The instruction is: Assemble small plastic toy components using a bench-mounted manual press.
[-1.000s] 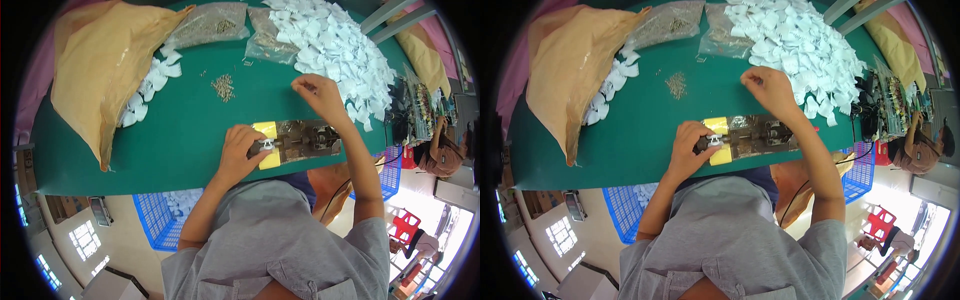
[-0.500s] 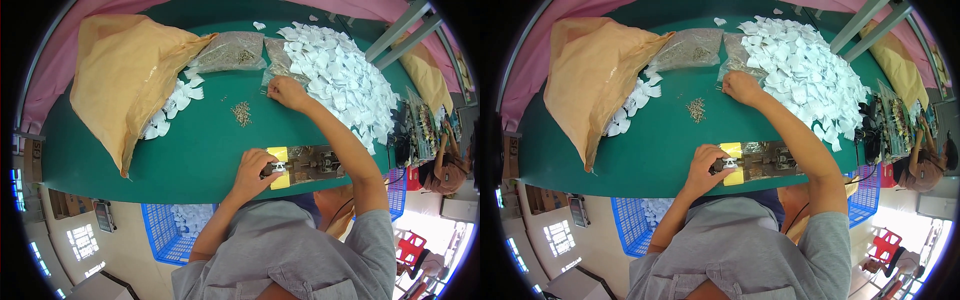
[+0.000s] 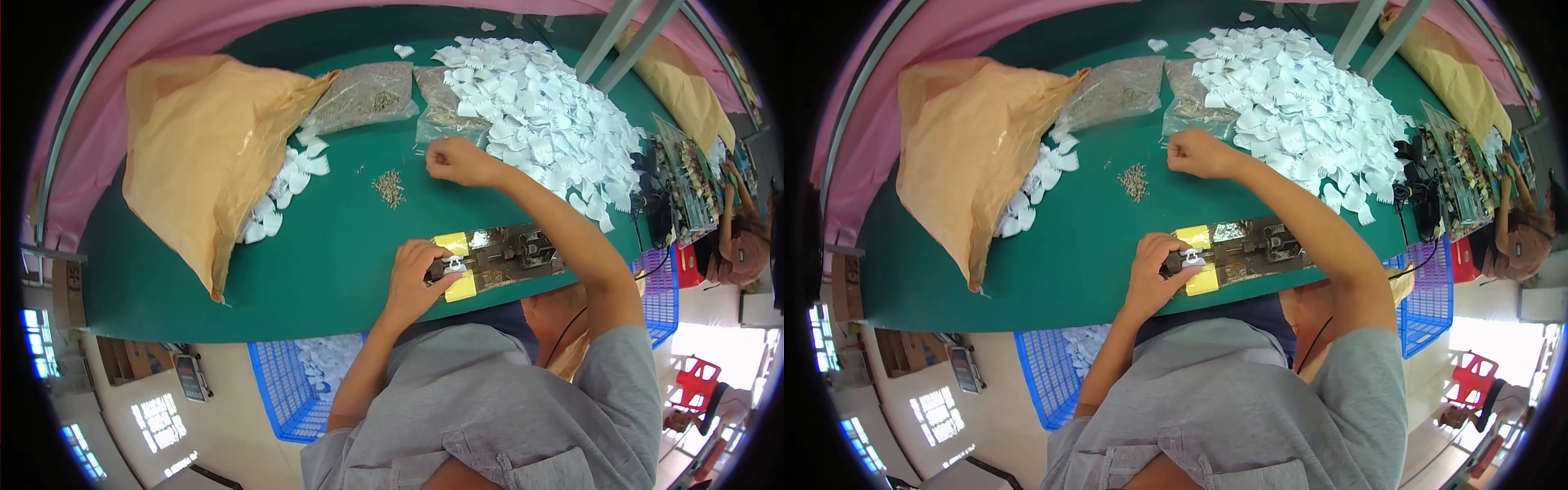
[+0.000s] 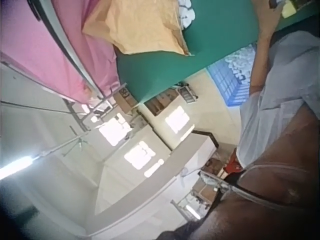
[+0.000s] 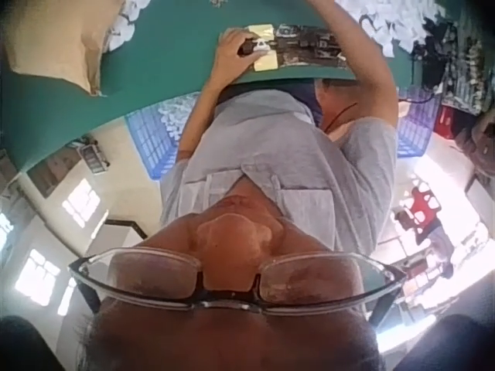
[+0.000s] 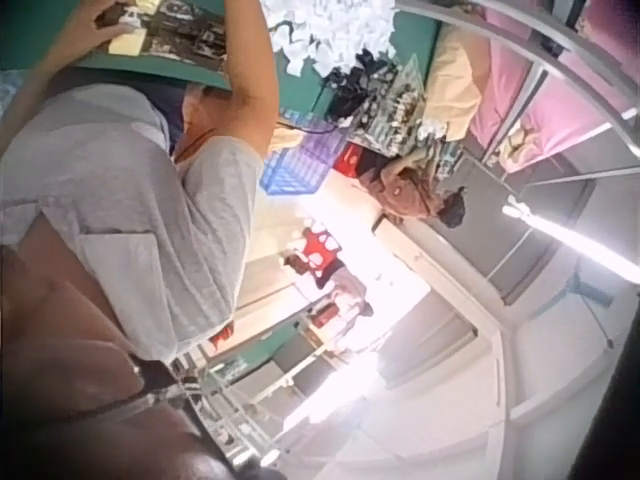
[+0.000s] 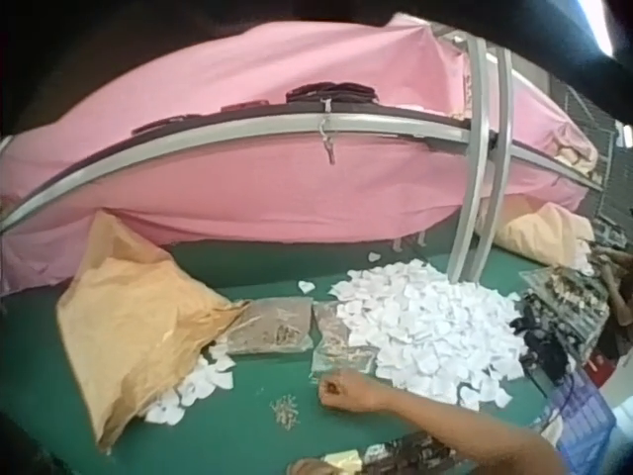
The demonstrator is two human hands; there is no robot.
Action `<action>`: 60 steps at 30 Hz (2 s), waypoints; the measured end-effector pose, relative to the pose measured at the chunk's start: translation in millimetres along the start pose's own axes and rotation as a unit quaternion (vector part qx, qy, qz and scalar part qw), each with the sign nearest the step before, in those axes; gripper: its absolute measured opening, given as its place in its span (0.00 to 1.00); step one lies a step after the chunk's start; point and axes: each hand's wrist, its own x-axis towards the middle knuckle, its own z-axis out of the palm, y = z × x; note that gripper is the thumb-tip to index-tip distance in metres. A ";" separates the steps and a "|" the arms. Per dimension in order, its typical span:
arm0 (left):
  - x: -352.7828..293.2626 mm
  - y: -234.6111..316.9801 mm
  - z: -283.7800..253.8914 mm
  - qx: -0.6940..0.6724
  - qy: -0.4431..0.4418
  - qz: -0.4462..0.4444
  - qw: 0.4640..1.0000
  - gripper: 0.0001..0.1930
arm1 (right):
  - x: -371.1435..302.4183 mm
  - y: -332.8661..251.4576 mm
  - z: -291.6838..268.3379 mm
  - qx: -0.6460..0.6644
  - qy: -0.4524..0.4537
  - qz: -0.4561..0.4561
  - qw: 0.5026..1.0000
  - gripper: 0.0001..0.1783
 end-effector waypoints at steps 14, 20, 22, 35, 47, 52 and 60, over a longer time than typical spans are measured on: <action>5.5 -1.5 -3.8 0.002 -0.007 -0.001 1.000 0.19 | -60.7 -43.3 21.9 0.091 -0.007 0.019 0.996 0.09; 3.0 -2.2 -2.3 0.010 -0.008 -0.002 1.000 0.18 | -48.5 -53.2 20.8 -0.001 -0.090 0.014 0.996 0.08; 3.4 -0.9 -3.2 0.005 -0.011 -0.002 1.000 0.18 | -43.6 -42.0 22.2 -0.011 -0.043 0.013 0.999 0.09; 4.8 -3.2 -2.3 -0.009 -0.004 -0.011 1.000 0.16 | -73.4 -43.6 31.1 0.217 -0.051 0.123 0.967 0.10; 3.0 1.0 -3.9 -0.001 0.001 -0.008 1.000 0.16 | 0.4 21.9 0.6 -0.019 0.227 0.170 0.959 0.09; 3.9 1.3 -3.6 0.001 -0.013 -0.018 1.000 0.16 | 27.4 18.6 -1.3 -0.144 0.100 0.222 0.959 0.12; 4.3 -2.9 -4.7 -0.005 -0.001 -0.013 1.000 0.17 | -78.5 -69.4 -11.4 0.186 0.012 0.124 0.975 0.10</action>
